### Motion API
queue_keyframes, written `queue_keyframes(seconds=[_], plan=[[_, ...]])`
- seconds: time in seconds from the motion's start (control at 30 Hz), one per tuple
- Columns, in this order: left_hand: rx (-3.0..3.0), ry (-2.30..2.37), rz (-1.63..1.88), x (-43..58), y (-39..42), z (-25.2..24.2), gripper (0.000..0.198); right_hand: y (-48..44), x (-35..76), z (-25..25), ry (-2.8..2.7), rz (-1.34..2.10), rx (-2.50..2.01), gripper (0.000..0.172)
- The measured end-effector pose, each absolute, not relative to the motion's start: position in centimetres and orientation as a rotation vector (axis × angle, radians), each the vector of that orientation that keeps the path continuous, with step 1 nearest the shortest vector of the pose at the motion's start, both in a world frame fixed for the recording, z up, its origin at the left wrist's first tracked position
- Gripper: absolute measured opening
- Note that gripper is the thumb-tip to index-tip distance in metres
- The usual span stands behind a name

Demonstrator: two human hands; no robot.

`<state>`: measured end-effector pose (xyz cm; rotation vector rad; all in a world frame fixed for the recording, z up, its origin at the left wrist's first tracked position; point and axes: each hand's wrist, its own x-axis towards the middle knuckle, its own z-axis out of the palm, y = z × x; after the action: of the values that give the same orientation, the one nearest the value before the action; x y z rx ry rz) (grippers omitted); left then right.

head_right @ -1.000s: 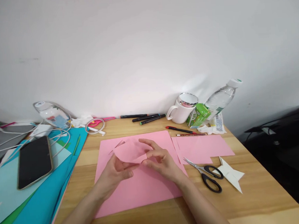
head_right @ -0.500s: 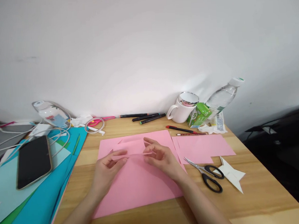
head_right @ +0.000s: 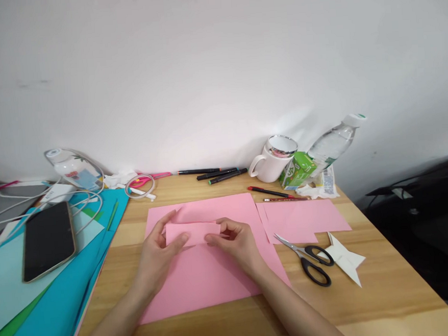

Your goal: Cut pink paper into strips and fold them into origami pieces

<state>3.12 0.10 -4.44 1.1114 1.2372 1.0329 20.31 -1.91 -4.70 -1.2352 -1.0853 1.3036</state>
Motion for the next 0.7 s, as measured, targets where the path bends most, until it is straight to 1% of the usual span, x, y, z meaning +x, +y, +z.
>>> queue_keyframes(seconds=[0.1, 0.2, 0.33, 0.47, 0.53, 0.63, 0.7], plan=[[1.220, 1.262, 1.024, 3.0, 0.3, -4.5, 0.053, -2.0, 20.2, -4.5, -1.138, 1.284, -1.283, 0.031], [1.200, 1.215, 1.028, 3.1, 0.2, -4.3, 0.053, -2.2, 20.2, -4.5, -1.165, 1.207, -1.340, 0.037], [0.996, 1.127, 0.931, 3.3, -0.2, -4.1, 0.050, -2.5, 20.3, -4.8, -1.165, 1.087, -1.411, 0.034], [1.044, 1.110, 0.924, 3.2, -0.3, -4.2, 0.030, -2.8, 20.2, -5.2, -1.181, 0.975, -1.480, 0.030], [1.073, 1.119, 0.928, 3.1, -0.4, -4.4, 0.023, -2.9, 20.1, -5.4, -1.156, 0.962, -1.462, 0.027], [1.083, 1.154, 0.980, 3.1, -0.4, -4.6, 0.018, -2.9, 20.0, -5.6, -1.094, 0.993, -1.367, 0.023], [1.049, 1.137, 0.996, 3.2, -0.5, -4.6, 0.018, -2.9, 19.9, -5.7, -1.056, 1.009, -1.301, 0.026]])
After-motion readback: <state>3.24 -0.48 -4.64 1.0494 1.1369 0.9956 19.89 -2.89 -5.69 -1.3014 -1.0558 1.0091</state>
